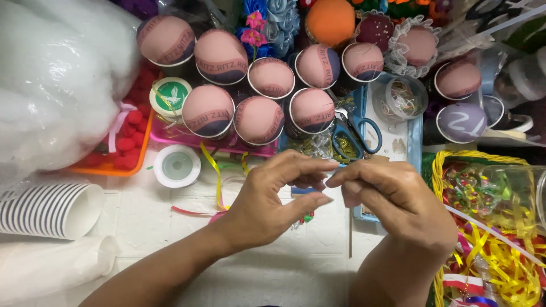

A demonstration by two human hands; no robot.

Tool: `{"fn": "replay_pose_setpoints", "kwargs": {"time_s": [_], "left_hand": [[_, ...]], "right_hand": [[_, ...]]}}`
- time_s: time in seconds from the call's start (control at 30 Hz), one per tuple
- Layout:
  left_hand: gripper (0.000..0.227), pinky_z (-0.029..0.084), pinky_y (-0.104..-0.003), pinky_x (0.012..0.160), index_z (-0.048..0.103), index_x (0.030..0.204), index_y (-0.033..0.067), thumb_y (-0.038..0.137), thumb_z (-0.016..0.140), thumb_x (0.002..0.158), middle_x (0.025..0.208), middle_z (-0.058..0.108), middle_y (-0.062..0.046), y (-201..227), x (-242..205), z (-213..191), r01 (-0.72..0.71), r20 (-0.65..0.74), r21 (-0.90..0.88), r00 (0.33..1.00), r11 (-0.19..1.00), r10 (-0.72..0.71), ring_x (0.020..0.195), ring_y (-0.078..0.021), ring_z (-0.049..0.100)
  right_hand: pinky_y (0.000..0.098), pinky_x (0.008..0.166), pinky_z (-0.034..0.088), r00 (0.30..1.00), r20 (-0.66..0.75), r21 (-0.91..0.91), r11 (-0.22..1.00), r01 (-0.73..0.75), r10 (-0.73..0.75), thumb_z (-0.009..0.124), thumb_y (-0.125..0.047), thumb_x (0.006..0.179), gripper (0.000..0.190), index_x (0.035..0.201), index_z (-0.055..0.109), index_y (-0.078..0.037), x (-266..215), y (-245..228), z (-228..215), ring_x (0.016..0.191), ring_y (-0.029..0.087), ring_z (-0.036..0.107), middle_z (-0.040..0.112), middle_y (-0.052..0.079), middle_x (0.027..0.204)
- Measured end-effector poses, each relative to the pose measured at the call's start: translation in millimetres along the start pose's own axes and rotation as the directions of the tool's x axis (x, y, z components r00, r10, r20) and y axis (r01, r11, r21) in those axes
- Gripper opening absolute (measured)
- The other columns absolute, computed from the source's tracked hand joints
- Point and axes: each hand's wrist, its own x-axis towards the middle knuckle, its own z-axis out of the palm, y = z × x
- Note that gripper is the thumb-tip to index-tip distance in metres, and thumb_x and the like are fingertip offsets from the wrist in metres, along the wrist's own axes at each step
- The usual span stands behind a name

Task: Assembling small decorative floral arrangements using a hot glue gun and various small beads and ornaments.

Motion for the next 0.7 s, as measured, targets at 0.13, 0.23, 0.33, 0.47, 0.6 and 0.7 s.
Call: {"fn": "replay_pose_setpoints", "kwargs": {"time_s": [0.13,0.23,0.33,0.47,0.6,0.7], "left_hand": [[0.031,0.059,-0.031,0.095,0.065,0.129,0.0112,0.011,0.074,0.099,0.112,0.067,-0.012,-2.3,-4.5,1.7,-0.34,-0.035,0.264,0.932,0.903,0.361,0.101,-0.0205,0.07],[0.023,0.062,-0.03,0.09,0.066,0.126,0.0094,0.007,0.069,0.103,0.112,0.069,-0.013,-0.2,-7.3,-4.7,-0.436,-0.02,0.34,0.882,0.833,0.47,0.098,-0.0215,0.072],[0.016,0.062,-0.031,0.087,0.068,0.121,0.0082,0.007,0.065,0.105,0.108,0.072,-0.011,7.4,-8.7,-10.3,-0.431,-0.023,0.348,0.884,0.833,0.467,0.095,-0.0229,0.073],[0.016,0.058,-0.027,0.069,0.067,0.105,0.004,0.018,0.057,0.105,0.089,0.07,-0.007,21.6,-2.6,-21.0,-0.241,-0.156,0.243,0.946,0.94,0.283,0.073,-0.0148,0.069],[0.03,0.054,-0.025,0.063,0.061,0.097,0.0035,0.025,0.044,0.11,0.077,0.063,-0.006,33.2,-3.4,-29.3,-0.254,-0.175,0.174,0.943,0.951,0.284,0.067,-0.0148,0.063],[0.008,0.056,-0.022,0.063,0.064,0.11,0.0051,0.009,0.058,0.107,0.088,0.069,-0.005,45.9,-8.6,-38.4,-0.271,-0.154,0.282,0.934,0.92,0.323,0.068,-0.0111,0.066]], "right_hand": [[0.0295,0.064,0.047,0.991,0.061,0.096,0.989,0.111,-0.117,0.044,-0.02,0.103,0.032,0.079,0.061,-0.009,9.3,-13.1,5.7,0.063,0.016,0.067,0.07,0.001,0.075],[0.0288,0.069,0.051,0.983,0.107,0.154,0.979,0.135,-0.153,0.043,-0.02,0.103,0.032,0.087,0.067,-0.006,8.1,-17.4,3.7,0.069,0.017,0.07,0.071,0.002,0.077],[0.0288,0.075,0.059,0.973,0.152,0.201,0.97,0.139,-0.171,0.042,-0.021,0.103,0.031,0.111,0.068,-0.004,3.2,-18.2,1.0,0.077,0.017,0.076,0.078,0.004,0.088],[0.0278,0.061,0.048,0.991,-0.126,0.176,0.982,0.063,-0.041,0.05,-0.01,0.092,0.026,0.074,0.064,0.002,-5.4,-31.5,6.4,0.056,0.02,0.063,0.067,0.009,0.065],[0.0225,0.05,0.031,0.878,-0.463,0.364,0.929,0.066,0.119,0.041,-0.004,0.093,0.016,0.085,0.049,0.007,-33.5,-14.0,17.3,0.049,0.013,0.038,0.043,0.009,0.06],[0.0245,0.068,0.045,0.83,-0.558,0.27,0.947,0.172,0.009,0.034,0.008,0.084,0.046,0.13,0.04,0.009,-53.6,2.5,7.1,0.066,0.022,0.056,0.051,0.019,0.075]]}}
